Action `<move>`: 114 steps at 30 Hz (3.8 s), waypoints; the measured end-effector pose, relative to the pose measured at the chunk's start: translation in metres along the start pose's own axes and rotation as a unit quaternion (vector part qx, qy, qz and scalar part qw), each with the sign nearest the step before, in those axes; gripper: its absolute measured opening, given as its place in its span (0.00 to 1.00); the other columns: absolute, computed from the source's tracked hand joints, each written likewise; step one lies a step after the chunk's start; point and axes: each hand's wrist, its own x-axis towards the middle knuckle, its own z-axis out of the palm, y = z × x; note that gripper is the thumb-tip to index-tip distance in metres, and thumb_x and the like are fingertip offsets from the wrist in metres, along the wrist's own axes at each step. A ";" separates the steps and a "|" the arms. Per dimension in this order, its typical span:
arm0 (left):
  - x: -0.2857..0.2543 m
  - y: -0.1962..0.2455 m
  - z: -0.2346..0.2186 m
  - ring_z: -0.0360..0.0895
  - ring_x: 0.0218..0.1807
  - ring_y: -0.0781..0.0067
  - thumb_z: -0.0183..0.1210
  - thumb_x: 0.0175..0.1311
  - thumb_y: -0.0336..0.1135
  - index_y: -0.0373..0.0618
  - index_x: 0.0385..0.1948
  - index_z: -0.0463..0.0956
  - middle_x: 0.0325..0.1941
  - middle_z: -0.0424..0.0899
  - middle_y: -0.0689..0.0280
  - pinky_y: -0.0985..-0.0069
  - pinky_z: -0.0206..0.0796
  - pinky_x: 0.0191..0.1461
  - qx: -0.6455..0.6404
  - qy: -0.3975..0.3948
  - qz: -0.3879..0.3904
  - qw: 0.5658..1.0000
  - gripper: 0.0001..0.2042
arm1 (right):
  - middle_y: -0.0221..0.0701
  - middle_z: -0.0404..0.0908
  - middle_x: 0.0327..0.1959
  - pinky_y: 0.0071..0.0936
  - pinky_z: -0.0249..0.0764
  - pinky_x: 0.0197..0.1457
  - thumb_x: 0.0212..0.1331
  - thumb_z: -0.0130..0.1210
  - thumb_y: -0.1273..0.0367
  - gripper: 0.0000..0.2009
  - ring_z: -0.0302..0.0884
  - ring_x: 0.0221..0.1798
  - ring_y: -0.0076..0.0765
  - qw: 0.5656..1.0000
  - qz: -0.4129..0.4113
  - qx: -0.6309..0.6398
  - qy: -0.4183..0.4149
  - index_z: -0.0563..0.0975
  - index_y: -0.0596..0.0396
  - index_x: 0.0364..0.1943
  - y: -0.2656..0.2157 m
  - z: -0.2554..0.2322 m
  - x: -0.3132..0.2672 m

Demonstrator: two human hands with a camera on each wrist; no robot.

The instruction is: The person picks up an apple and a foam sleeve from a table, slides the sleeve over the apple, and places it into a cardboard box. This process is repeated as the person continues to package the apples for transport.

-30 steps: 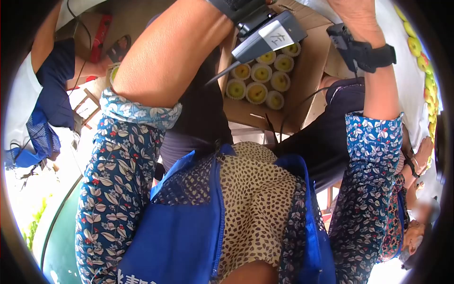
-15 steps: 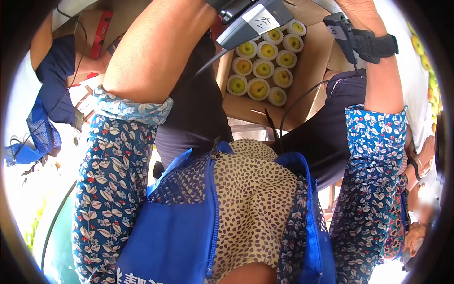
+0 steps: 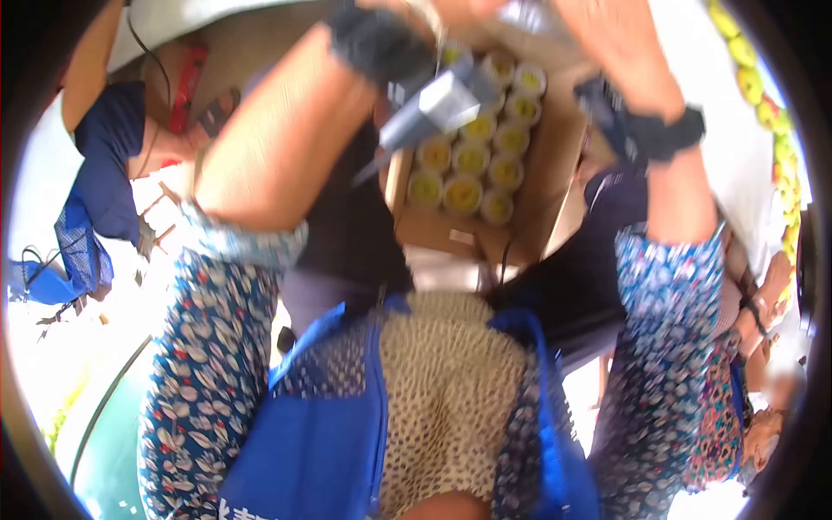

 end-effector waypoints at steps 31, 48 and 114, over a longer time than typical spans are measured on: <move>-0.003 0.013 -0.007 0.72 0.53 0.64 0.41 0.68 0.37 0.35 0.51 0.64 0.50 0.74 0.57 0.72 0.64 0.58 0.047 0.016 0.132 0.990 0.17 | 0.41 0.71 0.54 0.41 0.69 0.60 0.59 0.52 0.63 0.22 0.69 0.58 0.39 0.666 0.348 0.657 0.054 0.66 0.63 0.54 -0.011 -0.014 -0.028; -0.019 0.074 -0.047 0.72 0.49 0.64 0.46 0.64 0.35 0.39 0.44 0.66 0.46 0.75 0.59 0.70 0.63 0.56 -0.060 0.137 0.094 0.984 0.12 | 0.32 0.74 0.48 0.33 0.74 0.42 0.46 0.60 0.79 0.24 0.75 0.47 0.37 0.924 0.313 0.184 -0.121 0.68 0.56 0.51 0.193 0.200 -0.201; -0.210 0.093 0.088 0.66 0.60 0.60 0.41 0.65 0.47 0.40 0.61 0.55 0.60 0.66 0.53 0.67 0.56 0.61 0.420 0.150 0.381 0.810 0.27 | 0.32 0.74 0.51 0.25 0.69 0.52 0.67 0.41 0.59 0.17 0.71 0.51 0.28 0.736 0.345 0.569 -0.124 0.71 0.56 0.49 -0.117 -0.015 -0.136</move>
